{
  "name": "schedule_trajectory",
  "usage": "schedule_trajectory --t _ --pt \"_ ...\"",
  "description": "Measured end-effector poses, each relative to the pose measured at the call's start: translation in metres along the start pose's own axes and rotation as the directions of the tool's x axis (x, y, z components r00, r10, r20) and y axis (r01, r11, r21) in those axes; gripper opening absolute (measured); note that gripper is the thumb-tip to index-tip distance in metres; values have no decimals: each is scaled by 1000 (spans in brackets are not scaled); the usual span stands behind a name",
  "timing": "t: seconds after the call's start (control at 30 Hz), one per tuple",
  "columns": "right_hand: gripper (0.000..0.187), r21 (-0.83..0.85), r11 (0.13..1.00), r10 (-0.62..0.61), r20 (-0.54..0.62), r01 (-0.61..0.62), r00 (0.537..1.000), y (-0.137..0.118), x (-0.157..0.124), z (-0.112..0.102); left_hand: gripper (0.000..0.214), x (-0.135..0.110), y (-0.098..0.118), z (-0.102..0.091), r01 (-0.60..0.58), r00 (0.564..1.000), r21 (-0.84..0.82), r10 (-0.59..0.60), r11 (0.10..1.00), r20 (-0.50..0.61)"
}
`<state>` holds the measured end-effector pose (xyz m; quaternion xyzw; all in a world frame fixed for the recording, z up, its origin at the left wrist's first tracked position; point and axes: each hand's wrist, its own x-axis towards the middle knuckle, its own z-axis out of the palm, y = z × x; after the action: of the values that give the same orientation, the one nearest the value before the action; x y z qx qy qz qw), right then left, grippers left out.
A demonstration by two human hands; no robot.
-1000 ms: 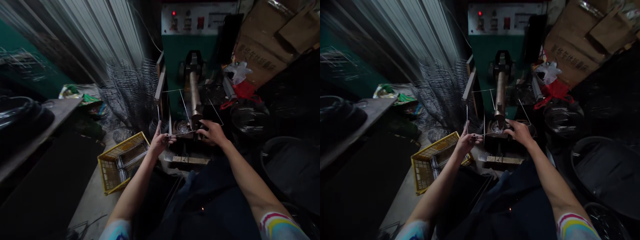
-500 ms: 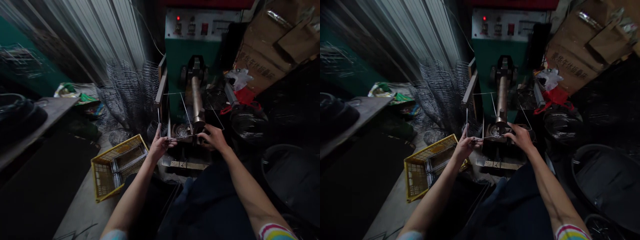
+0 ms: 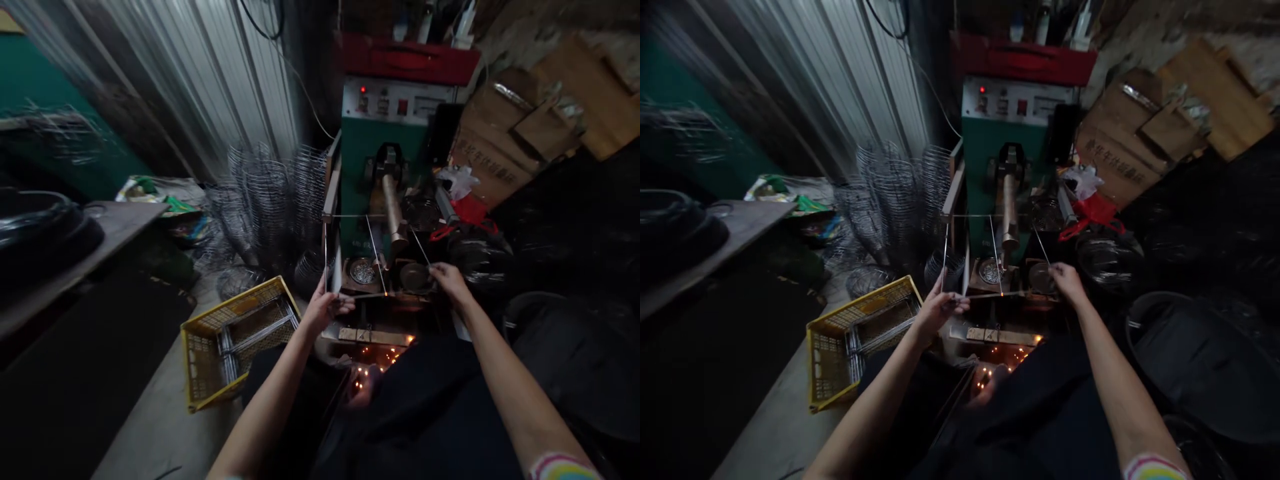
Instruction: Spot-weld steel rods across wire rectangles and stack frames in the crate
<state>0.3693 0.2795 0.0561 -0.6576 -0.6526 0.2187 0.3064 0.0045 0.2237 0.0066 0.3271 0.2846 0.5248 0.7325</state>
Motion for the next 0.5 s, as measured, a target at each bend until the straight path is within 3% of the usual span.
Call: schedule_trajectory --t 0.07,0.17,0.27,0.37,0.43,0.5 --pt "47 184 975 99 148 -126 984 12 -57 12 102 -46 -10 -10 66 998 25 -66 997 -15" --pt "46 380 856 224 339 -351 914 28 -166 37 91 -121 -17 -34 194 981 84 -191 977 -39" --pt "41 457 749 211 522 -480 827 24 -264 61 84 -171 -6 -55 301 953 132 -300 944 -31" --pt "37 485 695 179 598 -531 781 11 -314 70 84 -178 17 -60 335 939 171 -343 927 19" --pt "35 471 728 201 549 -498 811 9 -318 65 87 -162 34 -51 295 952 156 -304 943 38" --pt "29 431 821 185 421 -375 888 14 -304 50 87 -136 57 -31 225 973 118 -229 967 24"
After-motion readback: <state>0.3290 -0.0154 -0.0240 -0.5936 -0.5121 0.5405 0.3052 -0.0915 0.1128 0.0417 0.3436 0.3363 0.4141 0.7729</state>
